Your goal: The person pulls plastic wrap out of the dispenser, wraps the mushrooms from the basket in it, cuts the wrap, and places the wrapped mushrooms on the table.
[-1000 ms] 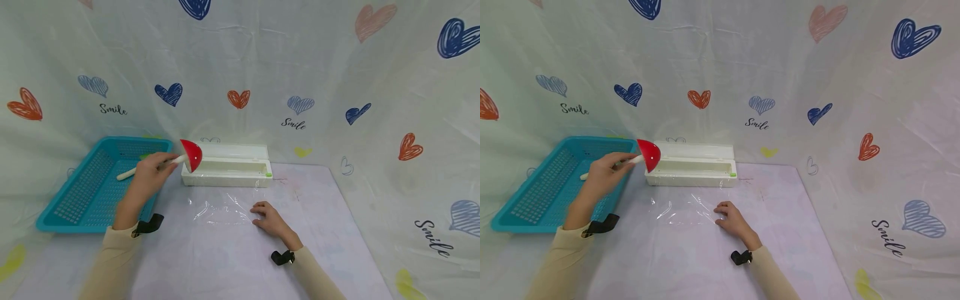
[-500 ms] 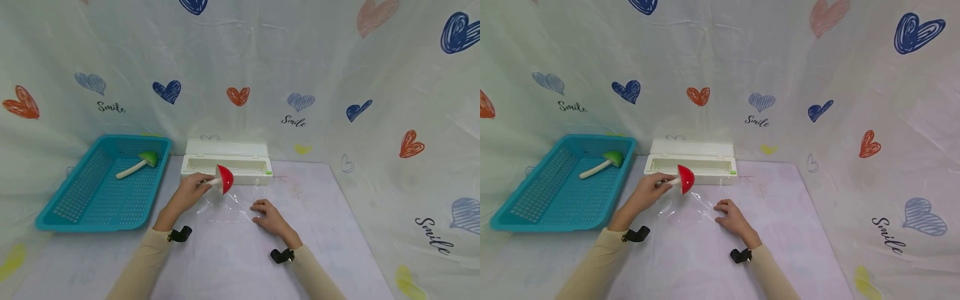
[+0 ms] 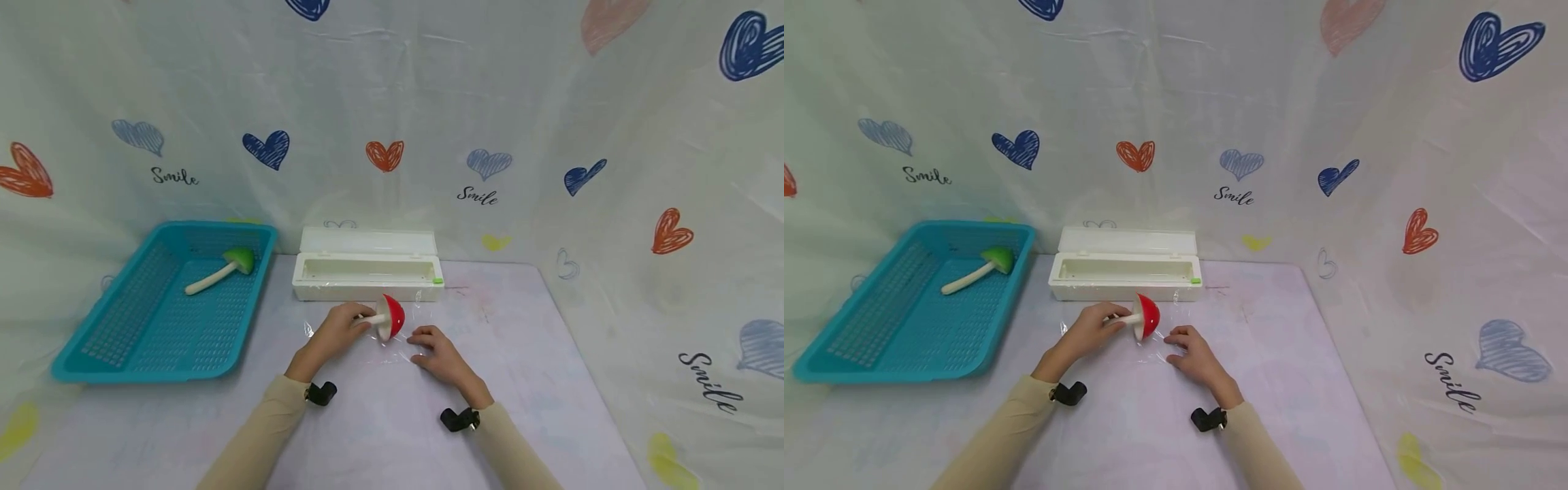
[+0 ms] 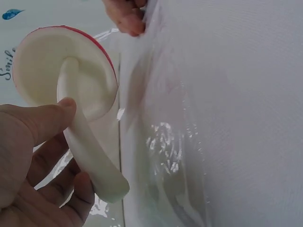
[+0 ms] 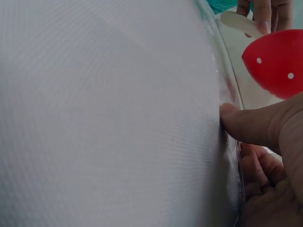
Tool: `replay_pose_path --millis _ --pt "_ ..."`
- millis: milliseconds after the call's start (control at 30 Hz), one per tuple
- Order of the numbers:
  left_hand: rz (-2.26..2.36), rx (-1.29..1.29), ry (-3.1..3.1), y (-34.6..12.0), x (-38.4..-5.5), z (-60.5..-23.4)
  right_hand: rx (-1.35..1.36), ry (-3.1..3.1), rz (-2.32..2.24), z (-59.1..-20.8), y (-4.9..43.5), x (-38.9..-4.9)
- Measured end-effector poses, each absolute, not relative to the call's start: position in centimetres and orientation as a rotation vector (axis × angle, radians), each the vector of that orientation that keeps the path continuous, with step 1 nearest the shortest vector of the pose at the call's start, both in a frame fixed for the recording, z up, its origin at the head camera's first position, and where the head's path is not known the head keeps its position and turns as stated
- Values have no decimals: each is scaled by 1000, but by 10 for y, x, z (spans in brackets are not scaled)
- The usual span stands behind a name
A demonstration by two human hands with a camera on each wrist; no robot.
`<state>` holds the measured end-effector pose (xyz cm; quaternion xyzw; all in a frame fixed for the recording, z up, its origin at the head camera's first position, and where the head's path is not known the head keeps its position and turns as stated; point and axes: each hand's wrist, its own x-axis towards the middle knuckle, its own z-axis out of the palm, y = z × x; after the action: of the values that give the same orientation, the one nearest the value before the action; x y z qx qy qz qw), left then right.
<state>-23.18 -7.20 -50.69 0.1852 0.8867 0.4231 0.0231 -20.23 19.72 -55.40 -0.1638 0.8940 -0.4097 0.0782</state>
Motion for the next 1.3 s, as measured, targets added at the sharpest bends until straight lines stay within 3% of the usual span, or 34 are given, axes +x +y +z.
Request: replay_pose_path --millis 600,833,1067,1300 --pt "1226 573 2765 -59 -235 -525 -598 2820 -1288 -554 202 -196" --pt "1202 552 2790 -61 -233 -523 -485 2848 -1357 -547 219 -188" --pt "1177 568 2800 -59 -232 -523 -442 2881 -1183 -540 242 -184" --pt "1193 595 2788 -61 -232 -522 -592 2815 -1030 -544 248 -190"
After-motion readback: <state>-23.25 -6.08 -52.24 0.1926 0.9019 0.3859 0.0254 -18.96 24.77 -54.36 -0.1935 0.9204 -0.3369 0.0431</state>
